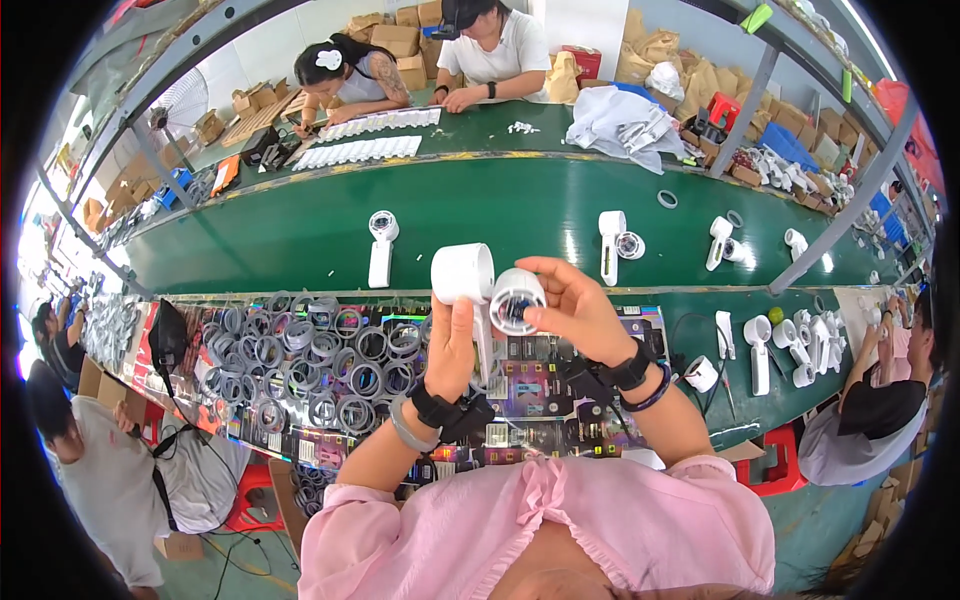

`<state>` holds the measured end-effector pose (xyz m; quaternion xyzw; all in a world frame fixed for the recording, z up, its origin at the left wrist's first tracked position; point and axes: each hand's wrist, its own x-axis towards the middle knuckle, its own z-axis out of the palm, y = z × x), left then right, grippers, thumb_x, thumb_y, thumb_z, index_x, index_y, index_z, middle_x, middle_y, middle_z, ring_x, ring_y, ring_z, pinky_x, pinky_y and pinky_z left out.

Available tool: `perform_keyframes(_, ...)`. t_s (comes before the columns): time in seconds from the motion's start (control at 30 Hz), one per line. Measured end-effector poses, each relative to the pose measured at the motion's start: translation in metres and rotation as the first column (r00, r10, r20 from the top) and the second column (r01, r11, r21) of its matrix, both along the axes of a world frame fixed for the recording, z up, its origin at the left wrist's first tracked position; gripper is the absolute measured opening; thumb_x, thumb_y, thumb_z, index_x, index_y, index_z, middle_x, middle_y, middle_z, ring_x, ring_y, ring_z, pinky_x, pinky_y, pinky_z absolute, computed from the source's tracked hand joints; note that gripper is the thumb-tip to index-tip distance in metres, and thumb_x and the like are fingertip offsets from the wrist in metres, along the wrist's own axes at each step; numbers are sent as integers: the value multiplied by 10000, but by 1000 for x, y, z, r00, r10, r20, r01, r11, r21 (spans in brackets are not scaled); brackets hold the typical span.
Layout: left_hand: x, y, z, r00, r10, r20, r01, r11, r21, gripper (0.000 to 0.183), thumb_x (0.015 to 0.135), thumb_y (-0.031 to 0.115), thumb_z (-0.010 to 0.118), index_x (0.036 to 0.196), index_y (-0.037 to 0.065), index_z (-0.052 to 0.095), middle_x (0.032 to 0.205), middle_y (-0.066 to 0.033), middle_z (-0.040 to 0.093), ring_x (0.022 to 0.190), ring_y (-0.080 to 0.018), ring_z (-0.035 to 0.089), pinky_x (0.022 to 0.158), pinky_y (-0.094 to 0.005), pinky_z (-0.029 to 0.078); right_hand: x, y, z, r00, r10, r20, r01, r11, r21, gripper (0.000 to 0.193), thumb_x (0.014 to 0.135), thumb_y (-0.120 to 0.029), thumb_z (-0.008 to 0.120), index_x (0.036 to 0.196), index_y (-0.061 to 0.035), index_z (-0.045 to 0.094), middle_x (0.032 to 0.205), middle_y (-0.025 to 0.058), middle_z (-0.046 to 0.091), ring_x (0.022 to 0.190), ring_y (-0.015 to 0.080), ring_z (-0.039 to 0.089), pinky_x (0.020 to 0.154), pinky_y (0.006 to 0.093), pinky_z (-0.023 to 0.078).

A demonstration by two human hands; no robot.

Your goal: Assembling the internal motor and plastic grill components of a handheld white portable fan.

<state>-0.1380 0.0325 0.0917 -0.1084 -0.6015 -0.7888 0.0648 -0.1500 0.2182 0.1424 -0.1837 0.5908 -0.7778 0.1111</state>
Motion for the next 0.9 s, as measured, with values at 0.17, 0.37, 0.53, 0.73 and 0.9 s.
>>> perform_keyframes(0.17,23,14,9,999,-33,29,30,996,79,530,1026,483,243,1063,24,505,693,-77,574,588,-151,586,550,-284,513,12,15,16,807,84,-584,223,873,434,520,832,-155,634,1318,-25,499,1073,124,585,895,178,586,744,270,468)
perform_keyframes(0.37,40,23,4,943,-319,99,310,946,94,428,1035,426,258,1214,58,383,850,-103,558,557,-178,566,521,-319,536,9,10,10,525,40,-850,443,840,313,416,900,-292,551,1241,-56,591,1165,168,525,941,292,560,827,338,453)
perform_keyframes(0.53,46,28,0,929,-337,153,317,938,142,362,1039,379,291,1206,63,346,814,-85,537,520,-146,549,465,-276,493,9,6,14,723,24,-690,346,852,392,394,973,-250,433,1245,-12,590,1315,188,524,1123,272,542,991,341,385)
perform_keyframes(0.73,50,27,-6,906,-351,238,334,936,107,465,1028,466,253,1098,42,431,773,-80,539,526,-158,554,478,-297,516,-9,5,1,905,229,-357,-88,925,370,374,976,-165,384,1209,45,587,1202,144,624,1109,207,560,980,319,406)
perform_keyframes(0.9,55,31,-6,833,-434,343,387,900,199,514,1018,502,244,1090,36,448,761,-75,544,514,-158,556,469,-295,514,-18,-4,-24,838,157,-522,72,917,391,414,976,-247,362,976,32,668,921,176,670,830,287,611,791,357,467)
